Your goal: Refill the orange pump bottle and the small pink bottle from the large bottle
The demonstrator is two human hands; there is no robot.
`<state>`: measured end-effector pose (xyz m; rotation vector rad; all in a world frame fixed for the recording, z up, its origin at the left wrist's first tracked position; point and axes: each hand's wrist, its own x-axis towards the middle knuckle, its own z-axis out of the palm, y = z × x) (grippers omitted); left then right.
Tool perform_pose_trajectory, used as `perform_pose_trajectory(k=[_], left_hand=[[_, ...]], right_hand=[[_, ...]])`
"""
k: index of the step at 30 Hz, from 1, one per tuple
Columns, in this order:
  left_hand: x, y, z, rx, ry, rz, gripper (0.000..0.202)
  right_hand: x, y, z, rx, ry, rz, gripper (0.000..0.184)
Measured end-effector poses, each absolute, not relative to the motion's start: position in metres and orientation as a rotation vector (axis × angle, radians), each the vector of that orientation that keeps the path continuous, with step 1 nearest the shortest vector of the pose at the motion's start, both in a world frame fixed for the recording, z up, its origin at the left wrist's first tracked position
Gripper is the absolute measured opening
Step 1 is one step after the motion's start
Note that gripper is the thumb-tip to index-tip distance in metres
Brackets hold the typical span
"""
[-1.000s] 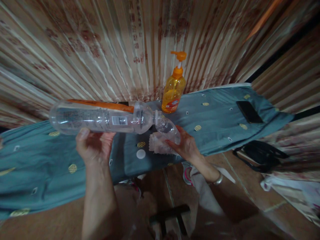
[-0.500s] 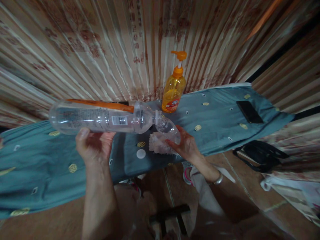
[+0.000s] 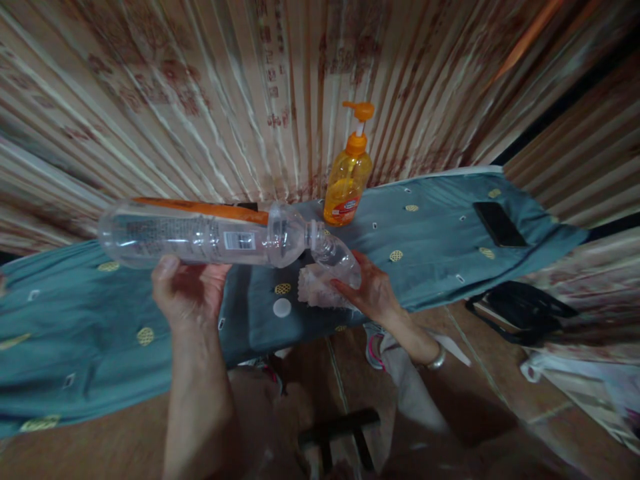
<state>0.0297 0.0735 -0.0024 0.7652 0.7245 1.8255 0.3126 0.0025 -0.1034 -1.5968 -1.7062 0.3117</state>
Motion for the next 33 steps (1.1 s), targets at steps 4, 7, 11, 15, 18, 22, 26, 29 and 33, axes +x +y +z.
perform_pose_trajectory(k=[4, 7, 11, 15, 18, 22, 26, 29, 33], left_hand=[[0.0310, 0.0723, -0.0017, 0.777, 0.736, 1.807, 0.039], [0.0319, 0.0721, -0.0012, 0.789, 0.733, 1.806, 0.038], [0.0298, 0.0725, -0.0030, 0.813, 0.743, 1.793, 0.034], [0.0274, 0.0727, -0.0054, 0.813, 0.765, 1.782, 0.032], [0.0296, 0.0728, -0.0045, 0.774, 0.743, 1.799, 0.031], [0.0347, 0.0728, -0.0013, 0.753, 0.730, 1.837, 0.031], [0.0354, 0.0721, -0.0002, 0.747, 0.715, 1.843, 0.032], [0.0333, 0.0717, -0.0008, 0.740, 0.709, 1.834, 0.034], [0.0324, 0.0719, -0.0014, 0.735, 0.742, 1.818, 0.034]], right_hand=[[0.3128, 0.0027, -0.1031, -1.599, -1.701, 0.319, 0.067], [0.3125, 0.0024, -0.1020, -1.597, -1.700, 0.318, 0.067], [0.3114, 0.0023, -0.0992, -1.596, -1.690, 0.354, 0.065], [0.3102, 0.0027, -0.0974, -1.597, -1.681, 0.373, 0.063], [0.3103, 0.0023, -0.0969, -1.603, -1.680, 0.377, 0.063], [0.3111, 0.0016, -0.0963, -1.617, -1.692, 0.370, 0.066], [0.3111, 0.0016, -0.0952, -1.616, -1.703, 0.364, 0.065], [0.3114, 0.0017, -0.0954, -1.612, -1.712, 0.366, 0.065], [0.3116, 0.0020, -0.0975, -1.597, -1.710, 0.353, 0.067]])
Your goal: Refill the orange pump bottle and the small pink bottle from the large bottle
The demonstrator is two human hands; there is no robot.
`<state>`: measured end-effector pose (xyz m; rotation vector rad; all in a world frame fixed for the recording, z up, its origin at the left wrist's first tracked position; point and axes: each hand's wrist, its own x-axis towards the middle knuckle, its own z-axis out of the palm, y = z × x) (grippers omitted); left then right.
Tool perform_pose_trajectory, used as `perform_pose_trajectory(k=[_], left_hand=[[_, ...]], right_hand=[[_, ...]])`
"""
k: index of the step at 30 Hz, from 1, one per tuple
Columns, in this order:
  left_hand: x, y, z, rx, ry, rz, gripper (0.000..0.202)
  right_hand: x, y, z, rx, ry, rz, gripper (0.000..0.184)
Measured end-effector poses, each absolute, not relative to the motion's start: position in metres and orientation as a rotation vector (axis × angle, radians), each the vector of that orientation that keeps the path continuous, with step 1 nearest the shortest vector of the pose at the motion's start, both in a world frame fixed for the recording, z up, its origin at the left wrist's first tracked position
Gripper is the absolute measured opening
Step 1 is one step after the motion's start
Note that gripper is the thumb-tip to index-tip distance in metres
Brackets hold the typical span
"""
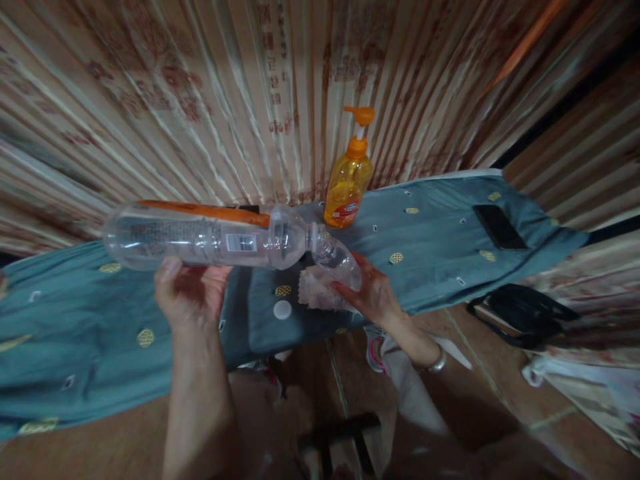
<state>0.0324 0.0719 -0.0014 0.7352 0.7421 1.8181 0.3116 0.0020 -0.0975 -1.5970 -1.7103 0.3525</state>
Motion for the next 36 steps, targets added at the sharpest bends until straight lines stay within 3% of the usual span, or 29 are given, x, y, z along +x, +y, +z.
perform_pose_trajectory(k=[21, 36], left_hand=[[0.0306, 0.0722, -0.0024, 0.793, 0.762, 1.797, 0.029], [0.0385, 0.0717, 0.0001, 0.730, 0.725, 1.850, 0.041]], right_hand=[[0.3124, 0.0021, -0.0978, -1.602, -1.708, 0.357, 0.065], [0.3118, 0.0025, -0.1015, -1.622, -1.700, 0.323, 0.067]])
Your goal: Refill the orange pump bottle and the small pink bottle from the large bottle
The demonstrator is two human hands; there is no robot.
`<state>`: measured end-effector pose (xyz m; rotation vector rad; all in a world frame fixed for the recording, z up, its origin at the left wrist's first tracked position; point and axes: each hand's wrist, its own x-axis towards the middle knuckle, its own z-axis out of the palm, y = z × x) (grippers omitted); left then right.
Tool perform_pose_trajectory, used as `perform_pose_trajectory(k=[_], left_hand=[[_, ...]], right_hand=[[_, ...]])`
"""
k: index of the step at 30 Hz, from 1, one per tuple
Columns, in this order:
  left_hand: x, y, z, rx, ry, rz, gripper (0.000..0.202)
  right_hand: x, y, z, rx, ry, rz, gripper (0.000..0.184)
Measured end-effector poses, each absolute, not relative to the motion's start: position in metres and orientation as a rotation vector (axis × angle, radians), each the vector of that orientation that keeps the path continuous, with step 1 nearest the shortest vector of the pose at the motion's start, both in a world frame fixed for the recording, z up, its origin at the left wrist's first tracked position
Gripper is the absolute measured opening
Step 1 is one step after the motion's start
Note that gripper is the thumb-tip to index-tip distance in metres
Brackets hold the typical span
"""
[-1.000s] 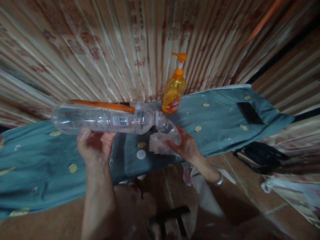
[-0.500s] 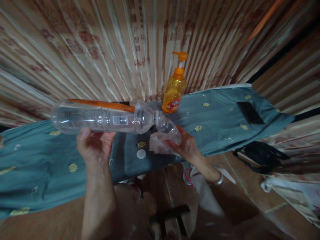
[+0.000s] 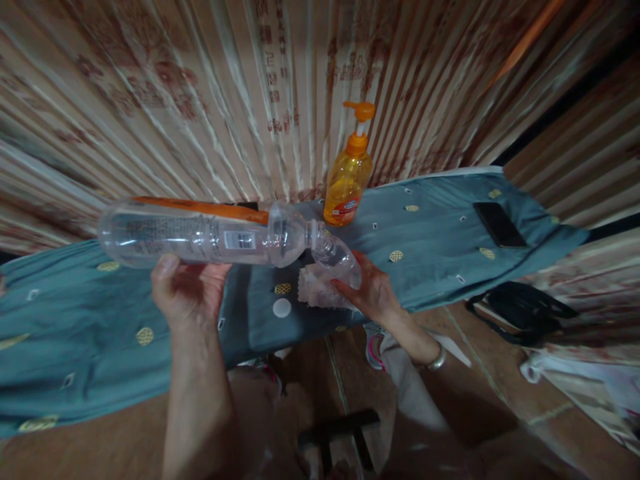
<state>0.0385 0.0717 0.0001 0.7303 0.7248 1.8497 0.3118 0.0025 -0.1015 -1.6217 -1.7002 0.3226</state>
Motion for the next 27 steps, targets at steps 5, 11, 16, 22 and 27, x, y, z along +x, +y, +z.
perform_pose_trajectory(k=[5, 11, 16, 22, 27], left_hand=[[0.0388, 0.0709, 0.0015, 0.755, 0.714, 1.849, 0.042], [0.0386, 0.0710, 0.0001, 0.738, 0.715, 1.860, 0.041], [0.0391, 0.0707, 0.0010, 0.726, 0.674, 1.856, 0.044], [0.0350, 0.0725, -0.0025, 0.783, 0.651, 1.842, 0.050], [0.0326, 0.0733, -0.0047, 0.777, 0.643, 1.841, 0.050]], right_hand=[[0.3116, 0.0026, -0.1009, -1.623, -1.700, 0.332, 0.067], [0.3117, 0.0024, -0.1009, -1.611, -1.712, 0.319, 0.068], [0.3121, 0.0023, -0.1023, -1.599, -1.713, 0.304, 0.067], [0.3117, 0.0027, -0.1014, -1.593, -1.716, 0.318, 0.068], [0.3110, 0.0027, -0.1025, -1.583, -1.712, 0.273, 0.067]])
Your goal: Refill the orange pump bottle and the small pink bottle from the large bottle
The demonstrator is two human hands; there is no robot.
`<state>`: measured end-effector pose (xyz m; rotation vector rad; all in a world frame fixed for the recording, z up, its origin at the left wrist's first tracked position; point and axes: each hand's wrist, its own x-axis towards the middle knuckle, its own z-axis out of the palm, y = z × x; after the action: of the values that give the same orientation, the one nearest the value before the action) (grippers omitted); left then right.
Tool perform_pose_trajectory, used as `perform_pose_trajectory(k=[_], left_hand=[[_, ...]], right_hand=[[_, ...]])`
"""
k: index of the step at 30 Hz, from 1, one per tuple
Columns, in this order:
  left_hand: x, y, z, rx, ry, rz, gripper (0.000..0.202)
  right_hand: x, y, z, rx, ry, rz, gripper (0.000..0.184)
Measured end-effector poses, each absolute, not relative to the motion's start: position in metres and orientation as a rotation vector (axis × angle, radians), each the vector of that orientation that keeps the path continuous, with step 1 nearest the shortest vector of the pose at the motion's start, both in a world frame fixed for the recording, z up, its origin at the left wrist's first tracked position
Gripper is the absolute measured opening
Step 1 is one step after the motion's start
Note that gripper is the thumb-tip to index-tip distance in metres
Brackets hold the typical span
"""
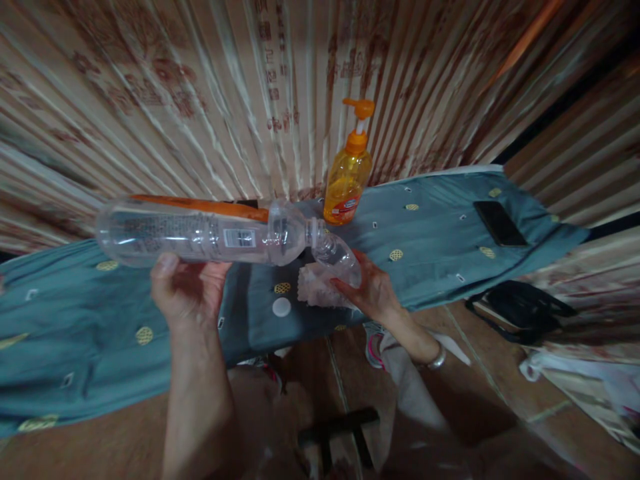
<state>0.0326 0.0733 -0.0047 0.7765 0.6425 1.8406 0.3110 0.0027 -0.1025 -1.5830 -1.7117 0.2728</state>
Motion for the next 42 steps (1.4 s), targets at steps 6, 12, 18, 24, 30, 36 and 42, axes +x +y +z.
perform_pose_trajectory(k=[6, 12, 18, 24, 30, 36, 42], left_hand=[[0.0340, 0.0720, -0.0037, 0.780, 0.655, 1.845, 0.050], [0.0339, 0.0713, -0.0033, 0.786, 0.666, 1.837, 0.050], [0.0327, 0.0722, -0.0045, 0.776, 0.694, 1.840, 0.048], [0.0305, 0.0733, -0.0053, 0.797, 0.711, 1.827, 0.051], [0.0326, 0.0725, -0.0032, 0.801, 0.698, 1.829, 0.051], [0.0329, 0.0716, -0.0028, 0.811, 0.703, 1.815, 0.054], [0.0330, 0.0720, -0.0045, 0.770, 0.708, 1.841, 0.049]], right_hand=[[0.3115, 0.0029, -0.1031, -1.579, -1.706, 0.277, 0.067], [0.3115, 0.0030, -0.1041, -1.566, -1.709, 0.275, 0.063], [0.3120, 0.0036, -0.1069, -1.550, -1.720, 0.230, 0.069], [0.3129, 0.0036, -0.1060, -1.571, -1.735, 0.222, 0.068], [0.3135, 0.0041, -0.1083, -1.565, -1.750, 0.184, 0.068], [0.3130, 0.0041, -0.1078, -1.572, -1.768, 0.150, 0.067], [0.3123, 0.0030, -0.1049, -1.557, -1.744, 0.195, 0.066]])
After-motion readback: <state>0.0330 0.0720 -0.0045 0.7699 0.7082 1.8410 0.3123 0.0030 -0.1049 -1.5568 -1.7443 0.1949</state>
